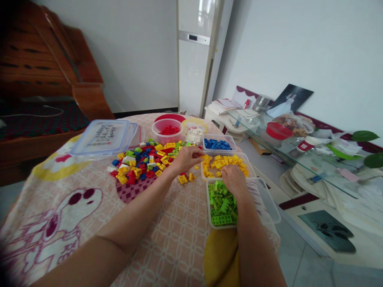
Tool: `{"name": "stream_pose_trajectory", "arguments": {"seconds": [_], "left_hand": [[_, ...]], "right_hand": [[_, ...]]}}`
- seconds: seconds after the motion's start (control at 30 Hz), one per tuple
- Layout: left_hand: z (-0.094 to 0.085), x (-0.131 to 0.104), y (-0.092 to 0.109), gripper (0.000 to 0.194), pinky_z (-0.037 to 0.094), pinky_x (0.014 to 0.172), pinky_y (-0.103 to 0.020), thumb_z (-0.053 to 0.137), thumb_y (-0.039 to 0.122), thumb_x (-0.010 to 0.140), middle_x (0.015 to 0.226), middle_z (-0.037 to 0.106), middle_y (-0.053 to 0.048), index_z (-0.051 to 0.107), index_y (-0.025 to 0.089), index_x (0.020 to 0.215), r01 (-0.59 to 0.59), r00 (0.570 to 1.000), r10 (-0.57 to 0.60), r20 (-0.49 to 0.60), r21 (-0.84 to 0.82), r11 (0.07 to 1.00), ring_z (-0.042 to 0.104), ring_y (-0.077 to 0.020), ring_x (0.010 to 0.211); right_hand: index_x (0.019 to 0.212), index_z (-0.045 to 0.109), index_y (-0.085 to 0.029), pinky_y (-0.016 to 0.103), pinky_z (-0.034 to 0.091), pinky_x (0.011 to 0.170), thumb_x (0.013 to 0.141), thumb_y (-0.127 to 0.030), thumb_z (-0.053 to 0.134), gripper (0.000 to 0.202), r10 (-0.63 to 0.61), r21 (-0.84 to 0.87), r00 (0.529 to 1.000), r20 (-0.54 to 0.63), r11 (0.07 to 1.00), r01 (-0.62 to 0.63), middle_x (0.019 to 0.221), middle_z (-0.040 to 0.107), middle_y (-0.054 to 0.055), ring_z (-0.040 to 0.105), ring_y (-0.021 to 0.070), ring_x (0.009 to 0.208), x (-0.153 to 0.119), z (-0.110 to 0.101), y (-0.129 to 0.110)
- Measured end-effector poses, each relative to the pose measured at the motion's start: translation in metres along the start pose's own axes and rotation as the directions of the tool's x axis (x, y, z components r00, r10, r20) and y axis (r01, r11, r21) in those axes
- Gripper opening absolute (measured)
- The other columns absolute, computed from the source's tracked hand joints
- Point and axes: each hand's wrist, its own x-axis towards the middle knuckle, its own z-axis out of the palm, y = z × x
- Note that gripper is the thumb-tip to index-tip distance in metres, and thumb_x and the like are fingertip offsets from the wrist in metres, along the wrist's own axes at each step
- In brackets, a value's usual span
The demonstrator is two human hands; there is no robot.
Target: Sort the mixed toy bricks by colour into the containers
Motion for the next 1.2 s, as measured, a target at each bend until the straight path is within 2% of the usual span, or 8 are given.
{"name": "stream_pose_trajectory", "arguments": {"seconds": [0.13,0.27,0.4,0.6,0.7,0.83,0.97,1.2], "left_hand": [[0.003,-0.001,0.003,0.032,0.057,0.076,-0.022,0.067,0.012,0.077,0.102,0.078,-0.005,0.078,0.017,0.107,-0.024,0.999,0.026,0.036,-0.041,0.999,0.072,-0.014,0.081],[-0.021,0.002,-0.017,0.033,0.056,0.079,-0.024,0.065,0.013,0.077,0.097,0.079,-0.004,0.079,0.016,0.107,0.075,0.995,-0.07,-0.066,0.087,0.993,0.072,-0.0155,0.081],[-0.036,0.002,-0.033,0.027,0.054,0.075,-0.025,0.064,0.015,0.078,0.087,0.078,-0.006,0.079,0.012,0.1,0.164,0.986,-0.155,-0.056,0.225,0.96,0.07,-0.0163,0.077],[-0.021,-0.002,-0.032,0.017,0.053,0.076,-0.028,0.071,0.02,0.076,0.084,0.077,-0.008,0.08,0.015,0.09,0.164,0.977,-0.206,0.057,0.415,0.895,0.069,-0.02,0.078],[-0.015,-0.003,-0.035,0.018,0.053,0.078,-0.029,0.071,0.016,0.073,0.084,0.077,-0.009,0.08,0.016,0.088,0.165,0.974,-0.216,0.064,0.453,0.876,0.07,-0.0214,0.08],[-0.017,-0.002,-0.043,0.019,0.054,0.076,-0.026,0.068,0.013,0.073,0.081,0.077,-0.005,0.08,0.016,0.088,0.159,0.978,-0.198,0.071,0.372,0.915,0.07,-0.0184,0.078],[-0.022,0.001,-0.044,0.022,0.055,0.073,-0.024,0.067,0.014,0.074,0.079,0.077,-0.003,0.08,0.014,0.092,0.168,0.981,-0.184,0.063,0.208,0.964,0.07,-0.0164,0.075],[-0.015,0.001,-0.017,0.022,0.055,0.074,-0.023,0.069,0.015,0.076,0.083,0.078,-0.002,0.08,0.015,0.095,0.07,0.997,-0.07,0.042,0.008,0.998,0.069,-0.0132,0.072]], "right_hand": [[0.103,0.076,-0.014,0.029,0.043,0.094,0.1,-0.023,0.046,0.032,-0.001,-0.002,1.0,-0.003,1.0,0.001,0.112,0.075,0.014,0.064,0.0231,0.107,0.0,0.0,0.0],[0.106,0.076,-0.014,0.029,0.043,0.095,0.1,-0.024,0.046,0.032,0.0,0.004,1.0,0.003,1.0,0.0,0.114,0.075,0.013,0.064,0.0229,0.109,0.001,0.001,0.001],[0.108,0.076,-0.013,0.028,0.043,0.096,0.1,-0.024,0.047,0.032,0.008,0.006,1.0,0.007,1.0,-0.008,0.114,0.075,0.013,0.064,0.023,0.11,0.001,0.001,0.001],[0.108,0.076,-0.014,0.028,0.043,0.096,0.1,-0.024,0.047,0.032,0.001,0.016,1.0,-0.007,1.0,-0.001,0.114,0.075,0.012,0.064,0.022,0.108,0.0,0.001,0.002],[0.108,0.076,-0.014,0.028,0.043,0.096,0.1,-0.024,0.047,0.032,-0.002,0.008,1.0,-0.006,1.0,0.002,0.113,0.075,0.012,0.065,0.0222,0.108,0.0,0.001,0.002],[0.107,0.076,-0.015,0.028,0.043,0.095,0.1,-0.024,0.046,0.032,-0.01,0.002,1.0,-0.023,1.0,0.01,0.113,0.076,0.012,0.065,0.0225,0.108,0.0,0.002,0.002],[0.106,0.076,-0.016,0.028,0.043,0.095,0.099,-0.024,0.047,0.031,-0.013,0.009,1.0,-0.027,1.0,0.013,0.112,0.076,0.012,0.064,0.0222,0.107,0.0,0.003,0.003],[0.107,0.076,-0.014,0.029,0.043,0.094,0.1,-0.024,0.046,0.033,-0.011,0.002,1.0,0.003,1.0,0.011,0.111,0.076,0.012,0.064,0.023,0.106,0.0,0.0,0.001]]}}
